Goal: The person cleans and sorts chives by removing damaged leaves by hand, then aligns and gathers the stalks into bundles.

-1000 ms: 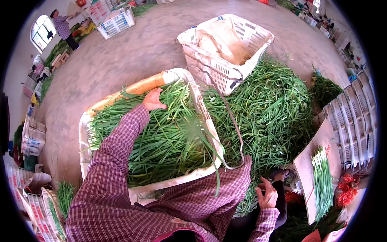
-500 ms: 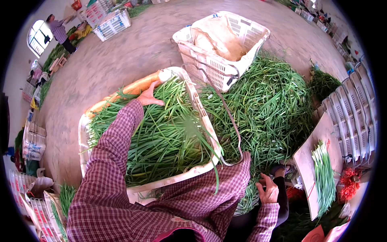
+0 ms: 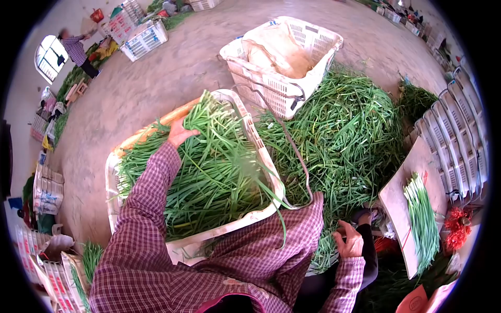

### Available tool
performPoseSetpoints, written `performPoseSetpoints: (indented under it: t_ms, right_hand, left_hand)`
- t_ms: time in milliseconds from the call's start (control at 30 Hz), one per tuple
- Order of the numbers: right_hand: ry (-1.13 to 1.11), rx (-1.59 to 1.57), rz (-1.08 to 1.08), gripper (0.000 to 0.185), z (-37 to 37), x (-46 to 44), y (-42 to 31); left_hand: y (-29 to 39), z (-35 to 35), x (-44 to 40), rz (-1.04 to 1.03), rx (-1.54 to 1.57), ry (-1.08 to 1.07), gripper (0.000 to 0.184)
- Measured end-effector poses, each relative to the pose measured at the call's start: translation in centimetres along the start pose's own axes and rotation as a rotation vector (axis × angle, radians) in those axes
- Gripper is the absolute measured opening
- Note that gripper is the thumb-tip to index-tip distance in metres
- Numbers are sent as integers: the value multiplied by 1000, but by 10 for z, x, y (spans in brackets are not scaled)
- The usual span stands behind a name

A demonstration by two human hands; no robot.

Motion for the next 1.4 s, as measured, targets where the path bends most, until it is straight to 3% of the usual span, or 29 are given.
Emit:
performPoseSetpoints:
  t_ms: [67,167,400,467,667,800,933,1000,1133,1167,1200,1267,1300,1333,1400]
  right_hand:
    - [2,15,19,36,4,-3,-1]
    - [53,18,75,32,11,-26,-13]
    - [154,-187,244,46,-13,-130,-99]
    - [131,-394,224,50,-44,-166,-124]
    - [46,-877,4,60,-181,-259,-157]
    - [97,-740,-138,62,-282,-318,-107]
    - [181,-782,-199,70,-294,-347,-115]
    - [162,-918,-349,81,-295,-352,-130]
    - [140,-973,-388,90,-287,-363,-155]
    - [161,-1006,-375,76,-290,-367,-159]
    - [159,-1006,-378,76,-291,-367,-165]
    - [333,-1010,-32,61,-271,-370,-187]
    - [327,-980,-38,51,-277,-373,-185]
    - [326,-979,-38,51,-295,-377,-180]
    - [532,-1107,83,50,-306,-383,-178]
  left_hand:
    - [2,17,14,-8,112,-23,51]
    - [4,43,40,159,353,-71,45]
    - [1,48,52,105,314,-21,42]
    - [-1,49,54,120,331,-14,40]
    - [-14,54,53,79,404,-16,35]
    - [-8,54,58,49,463,-23,38]
    - [-5,55,61,48,415,-14,33]
    - [-5,55,62,30,390,-25,31]
    - [-26,53,51,89,471,-148,42]
    - [-30,53,49,66,426,-143,44]
    - [-32,52,48,43,382,-138,46]
    - [-28,50,50,40,428,-180,52]
    - [-16,49,54,44,349,-149,53]
    - [-11,49,56,47,270,-119,55]
    - [-15,49,55,2,221,-110,59]
Point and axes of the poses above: each hand's wrist, its own x-axis away from the middle knuckle, its own z-axis out of the back of the hand, y = z × x, the point moved 5 cm from there along -x, towards the middle knuckle, and after that the axes turned 14 degrees about z, right-handed, at the moved point
